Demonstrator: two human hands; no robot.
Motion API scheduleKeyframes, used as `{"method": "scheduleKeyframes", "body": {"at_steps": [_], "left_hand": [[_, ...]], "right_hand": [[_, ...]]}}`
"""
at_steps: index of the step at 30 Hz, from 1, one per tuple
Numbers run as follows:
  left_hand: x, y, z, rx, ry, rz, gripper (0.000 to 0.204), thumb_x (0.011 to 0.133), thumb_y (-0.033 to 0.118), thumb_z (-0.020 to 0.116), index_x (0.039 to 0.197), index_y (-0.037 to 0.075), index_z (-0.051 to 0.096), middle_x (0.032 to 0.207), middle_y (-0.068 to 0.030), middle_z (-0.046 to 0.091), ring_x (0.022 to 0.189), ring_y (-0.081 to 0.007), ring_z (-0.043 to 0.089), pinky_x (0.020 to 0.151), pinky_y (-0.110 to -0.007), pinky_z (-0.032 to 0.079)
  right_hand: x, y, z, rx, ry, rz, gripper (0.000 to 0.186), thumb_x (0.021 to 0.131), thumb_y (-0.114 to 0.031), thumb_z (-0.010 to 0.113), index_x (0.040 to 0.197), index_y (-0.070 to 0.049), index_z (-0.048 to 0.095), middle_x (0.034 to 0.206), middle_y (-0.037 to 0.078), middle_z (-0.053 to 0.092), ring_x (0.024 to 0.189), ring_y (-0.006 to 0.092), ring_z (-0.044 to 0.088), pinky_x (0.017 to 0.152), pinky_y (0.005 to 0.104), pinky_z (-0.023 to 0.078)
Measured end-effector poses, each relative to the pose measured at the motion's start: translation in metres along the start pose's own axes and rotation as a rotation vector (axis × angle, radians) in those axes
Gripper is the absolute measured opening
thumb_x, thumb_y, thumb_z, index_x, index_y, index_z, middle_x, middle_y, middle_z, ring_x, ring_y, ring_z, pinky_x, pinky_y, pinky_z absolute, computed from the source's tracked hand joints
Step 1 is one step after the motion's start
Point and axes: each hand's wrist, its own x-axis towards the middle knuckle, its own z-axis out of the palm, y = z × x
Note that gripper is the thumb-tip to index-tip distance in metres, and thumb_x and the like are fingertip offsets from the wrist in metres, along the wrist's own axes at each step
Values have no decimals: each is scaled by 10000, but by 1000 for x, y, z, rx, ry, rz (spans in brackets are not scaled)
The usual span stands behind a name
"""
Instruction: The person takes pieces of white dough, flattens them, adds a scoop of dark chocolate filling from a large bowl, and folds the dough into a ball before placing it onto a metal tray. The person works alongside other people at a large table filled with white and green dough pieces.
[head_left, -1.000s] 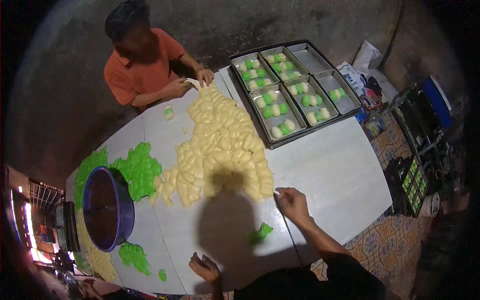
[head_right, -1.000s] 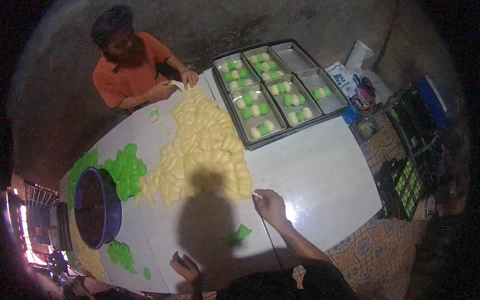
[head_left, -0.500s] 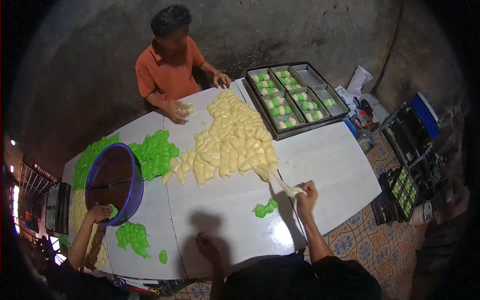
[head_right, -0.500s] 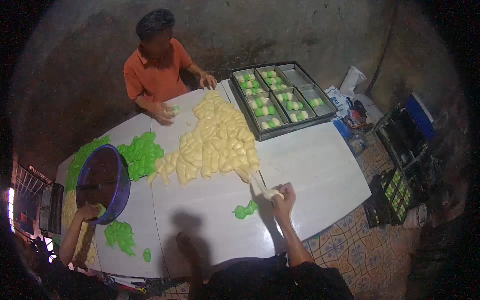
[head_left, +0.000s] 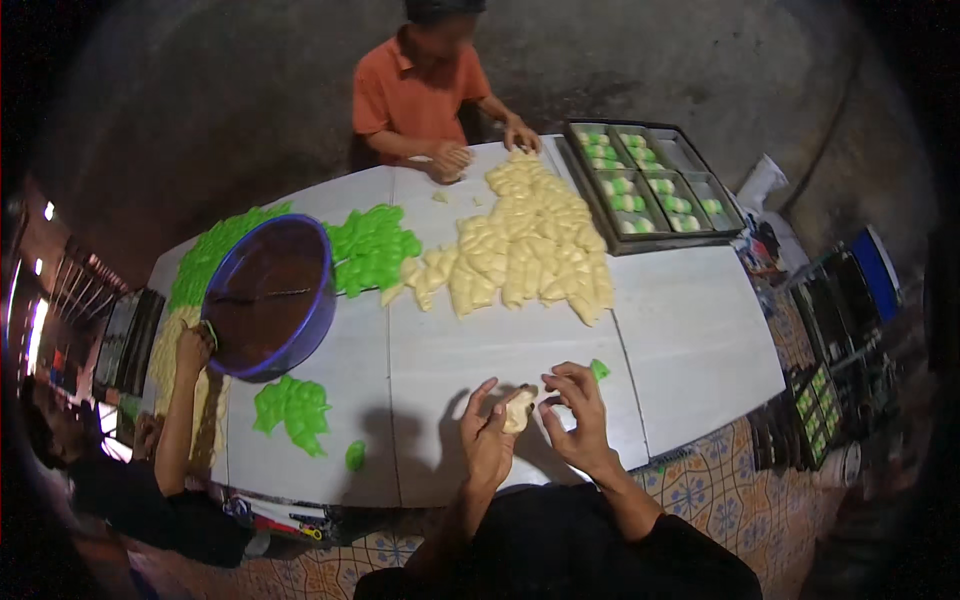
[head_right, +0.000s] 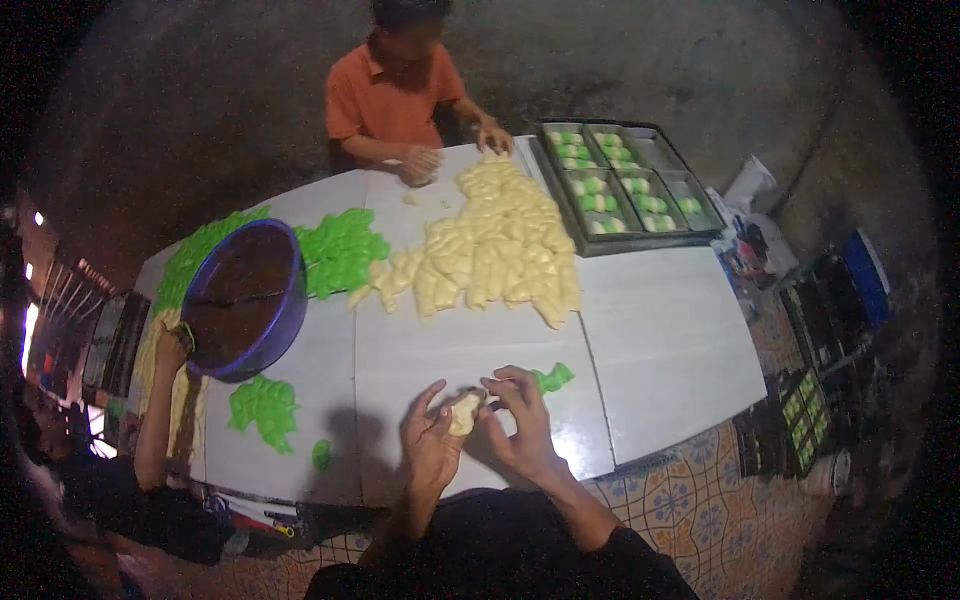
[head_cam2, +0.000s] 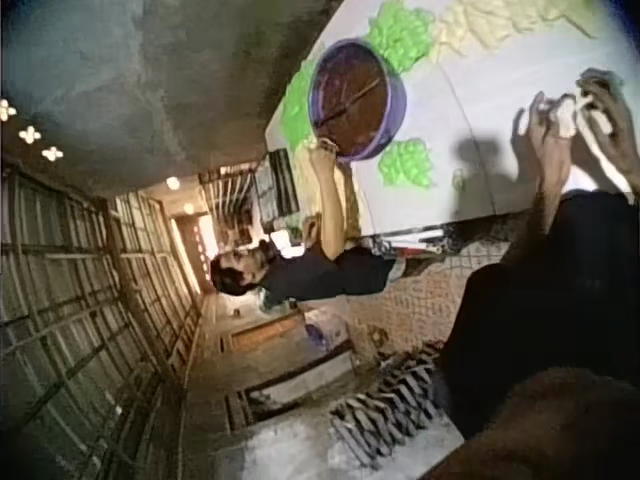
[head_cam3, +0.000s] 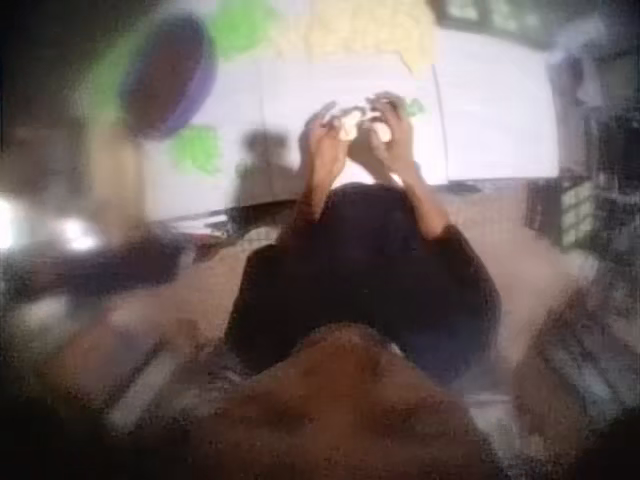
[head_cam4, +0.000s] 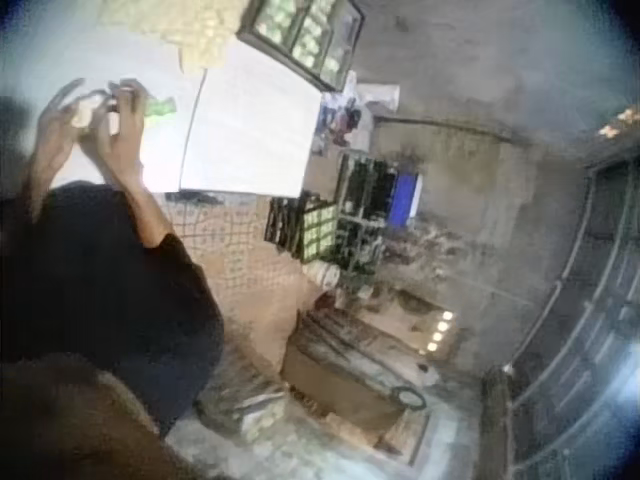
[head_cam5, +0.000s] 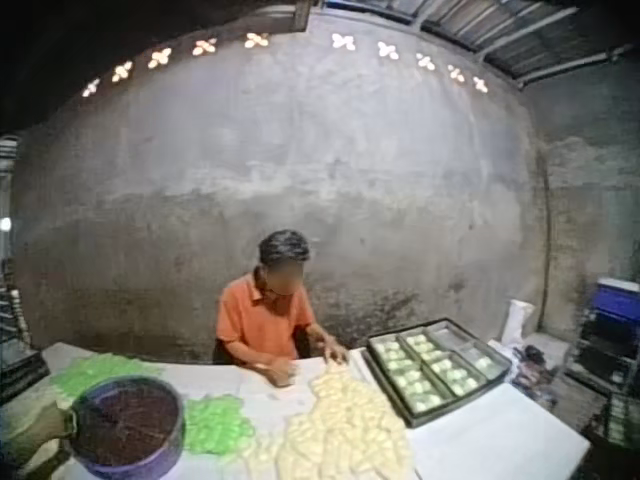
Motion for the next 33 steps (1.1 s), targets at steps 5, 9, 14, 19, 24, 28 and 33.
{"method": "scheduleKeyframes", "body": {"at_steps": [5,9,14,19,24,28,33], "left_hand": [[-5,15,-20,-38,-75,260,571,936,-11,434,1427,106,168,1355,-292,365,1182,-281,481,953,-336,438],[-10,21,-48,552,161,571,337,885,38,594,1211,-6,517,1140,-143,595,1017,-159,562,874,-269,447],[-19,22,-82,587,479,461,111,825,59,683,862,-46,680,839,-60,660,789,-87,579,697,-232,475],[-20,29,-100,-499,53,54,265,899,172,570,1080,-20,593,1083,-78,614,916,-167,596,799,-329,487],[-6,83,-114,-626,-329,-31,933,726,702,581,1296,-19,418,1276,-183,481,1153,-297,480,993,-422,372],[73,201,-161,-105,-207,282,945,819,718,406,1328,-75,340,1243,-202,510,1099,-289,529,982,-395,385],[195,327,-260,1066,608,332,751,903,667,275,760,17,621,630,-32,561,564,-131,534,524,-294,420]], "right_hand": [[11,0,47,-100,-182,-93,240,783,-23,673,1022,-20,644,1062,128,509,985,215,541,763,311,501],[12,-1,79,226,-82,69,194,802,2,650,995,-10,657,938,91,524,840,174,561,706,271,502],[31,6,103,-22,-260,173,253,905,-242,577,1026,-38,667,1119,146,430,994,212,516,743,279,458],[27,11,136,221,-505,-128,390,875,-436,557,1064,-112,663,1471,189,224,1291,320,265,975,414,318],[39,43,150,811,-682,321,1025,755,-500,692,1474,-167,42,1486,107,133,1370,301,140,1076,466,225],[42,61,162,783,-579,452,1230,603,-716,681,1468,-252,-60,1496,68,114,1257,241,304,896,480,397],[41,67,179,797,-407,383,1097,683,-568,734,1466,-306,13,1454,64,203,1195,241,389,842,435,455]]}}
